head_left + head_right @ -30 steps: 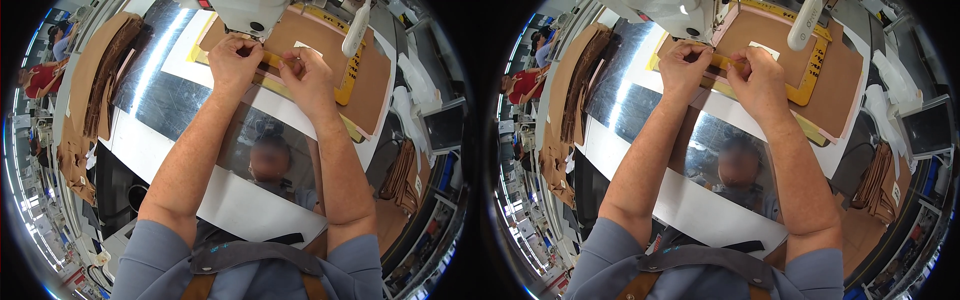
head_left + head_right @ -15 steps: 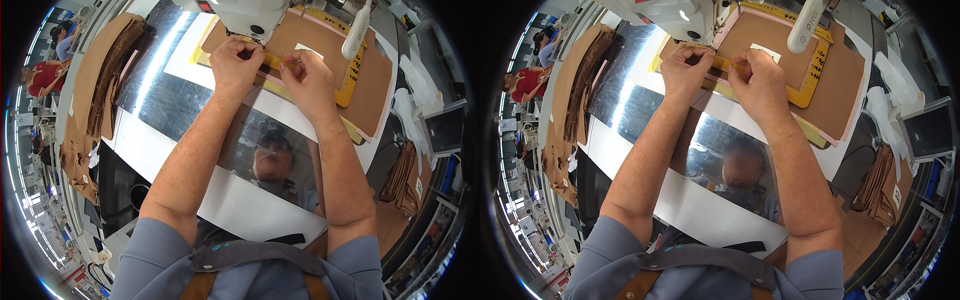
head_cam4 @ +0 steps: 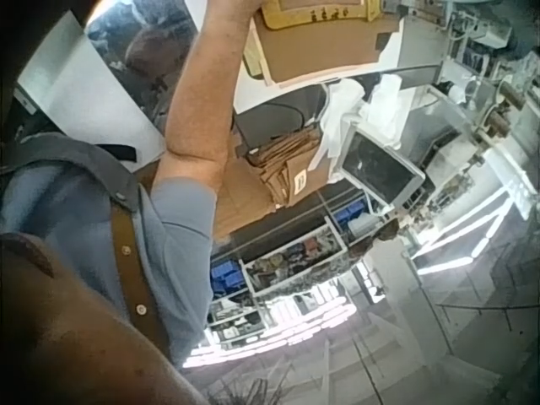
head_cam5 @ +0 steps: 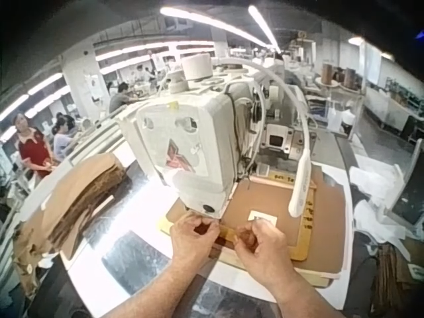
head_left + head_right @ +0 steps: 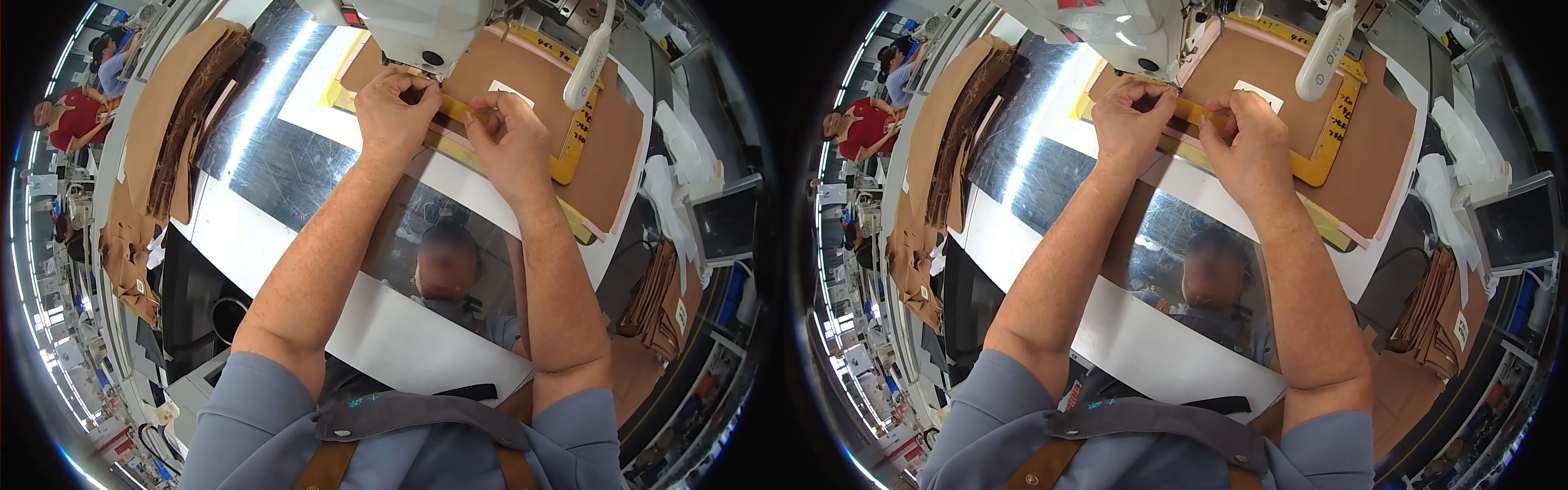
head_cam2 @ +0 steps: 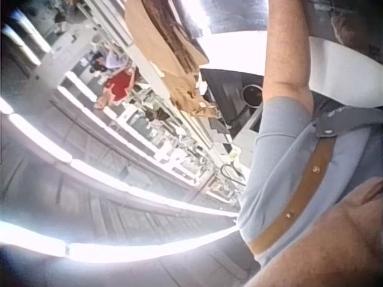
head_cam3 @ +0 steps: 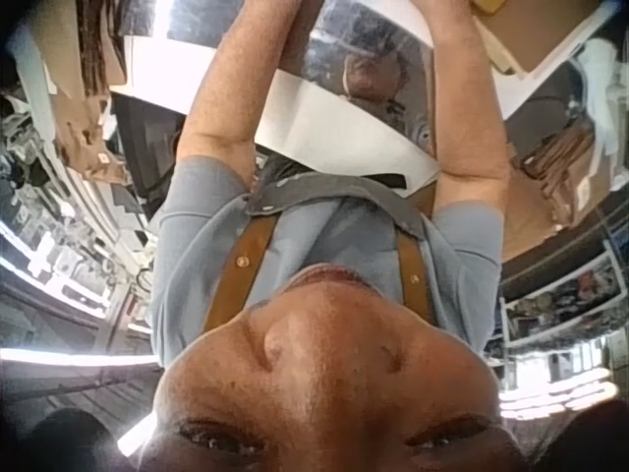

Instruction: Using an industrial sewing machine to sew straps and components for leather products.

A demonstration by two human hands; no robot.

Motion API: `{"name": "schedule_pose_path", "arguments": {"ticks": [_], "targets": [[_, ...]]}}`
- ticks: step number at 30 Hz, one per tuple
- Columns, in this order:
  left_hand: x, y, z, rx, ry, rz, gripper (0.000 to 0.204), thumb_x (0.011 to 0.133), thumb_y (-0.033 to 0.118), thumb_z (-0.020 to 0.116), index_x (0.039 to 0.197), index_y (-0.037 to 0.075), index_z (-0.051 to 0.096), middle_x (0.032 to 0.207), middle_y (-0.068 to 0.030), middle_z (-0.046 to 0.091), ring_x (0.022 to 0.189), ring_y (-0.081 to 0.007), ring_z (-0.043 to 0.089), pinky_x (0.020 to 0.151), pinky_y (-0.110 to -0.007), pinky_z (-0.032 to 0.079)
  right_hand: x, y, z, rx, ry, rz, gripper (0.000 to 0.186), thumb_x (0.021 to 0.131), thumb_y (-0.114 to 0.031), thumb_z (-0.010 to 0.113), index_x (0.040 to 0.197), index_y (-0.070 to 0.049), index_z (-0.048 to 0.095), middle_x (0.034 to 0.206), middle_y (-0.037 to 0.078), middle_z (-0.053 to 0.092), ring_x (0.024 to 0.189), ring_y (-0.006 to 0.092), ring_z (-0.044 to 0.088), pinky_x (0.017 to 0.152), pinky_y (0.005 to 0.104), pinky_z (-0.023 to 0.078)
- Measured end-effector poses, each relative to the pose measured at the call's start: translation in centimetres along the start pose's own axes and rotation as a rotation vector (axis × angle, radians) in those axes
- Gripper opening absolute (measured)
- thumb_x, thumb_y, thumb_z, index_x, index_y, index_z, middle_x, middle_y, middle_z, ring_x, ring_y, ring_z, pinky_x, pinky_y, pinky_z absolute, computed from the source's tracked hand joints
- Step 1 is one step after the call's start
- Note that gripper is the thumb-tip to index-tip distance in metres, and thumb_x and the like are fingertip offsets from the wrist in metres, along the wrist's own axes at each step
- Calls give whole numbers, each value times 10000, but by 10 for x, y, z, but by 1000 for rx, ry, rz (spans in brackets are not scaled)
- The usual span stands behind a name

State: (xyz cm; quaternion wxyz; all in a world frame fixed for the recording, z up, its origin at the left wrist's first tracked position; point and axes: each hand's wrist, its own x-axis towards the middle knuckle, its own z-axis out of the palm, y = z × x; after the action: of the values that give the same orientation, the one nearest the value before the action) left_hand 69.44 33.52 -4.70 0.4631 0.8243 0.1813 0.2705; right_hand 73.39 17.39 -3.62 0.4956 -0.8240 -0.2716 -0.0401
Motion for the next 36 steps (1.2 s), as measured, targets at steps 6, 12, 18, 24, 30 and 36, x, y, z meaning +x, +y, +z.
{"name": "schedule_pose_path", "arguments": {"ticks": [6,12,18,24,30,36], "targets": [[0,-2,3,-10,67,76,125,765,115,737,787,-8,747,764,-58,675,632,-163,653,626,-281,523,-1,-2,-1,-7,-6,9,187,830,-66,739,991,1,671,888,104,650,686,175,625,638,319,522],[0,-3,3,18,42,74,133,786,120,749,834,-3,761,795,-58,686,682,-146,644,659,-271,512,-1,-2,-1,6,-4,14,182,833,-67,738,987,2,670,907,113,657,697,192,638,658,327,536],[2,-4,4,29,28,57,134,788,123,757,841,1,764,778,-48,669,660,-128,613,641,-266,493,1,-1,0,28,39,34,171,848,-66,721,995,3,666,921,131,667,742,212,663,678,337,545],[3,-4,5,44,9,14,142,820,141,774,854,3,770,781,-19,655,644,-79,570,614,-237,465,25,2,-5,68,28,203,157,886,-91,682,1020,-11,668,974,143,692,838,267,687,758,371,555],[5,-6,4,103,-12,10,169,830,160,768,854,-6,757,782,-35,670,659,-87,617,626,-248,485,46,13,4,5,-113,-12,164,906,-73,653,1058,-48,711,993,165,689,922,321,687,820,397,560],[4,-4,3,75,8,38,145,779,142,751,829,6,743,761,-83,666,650,-195,639,641,-320,508,54,19,18,-8,-150,-147,172,884,-46,663,1032,-69,749,1011,145,688,946,324,682,849,406,559]]}}
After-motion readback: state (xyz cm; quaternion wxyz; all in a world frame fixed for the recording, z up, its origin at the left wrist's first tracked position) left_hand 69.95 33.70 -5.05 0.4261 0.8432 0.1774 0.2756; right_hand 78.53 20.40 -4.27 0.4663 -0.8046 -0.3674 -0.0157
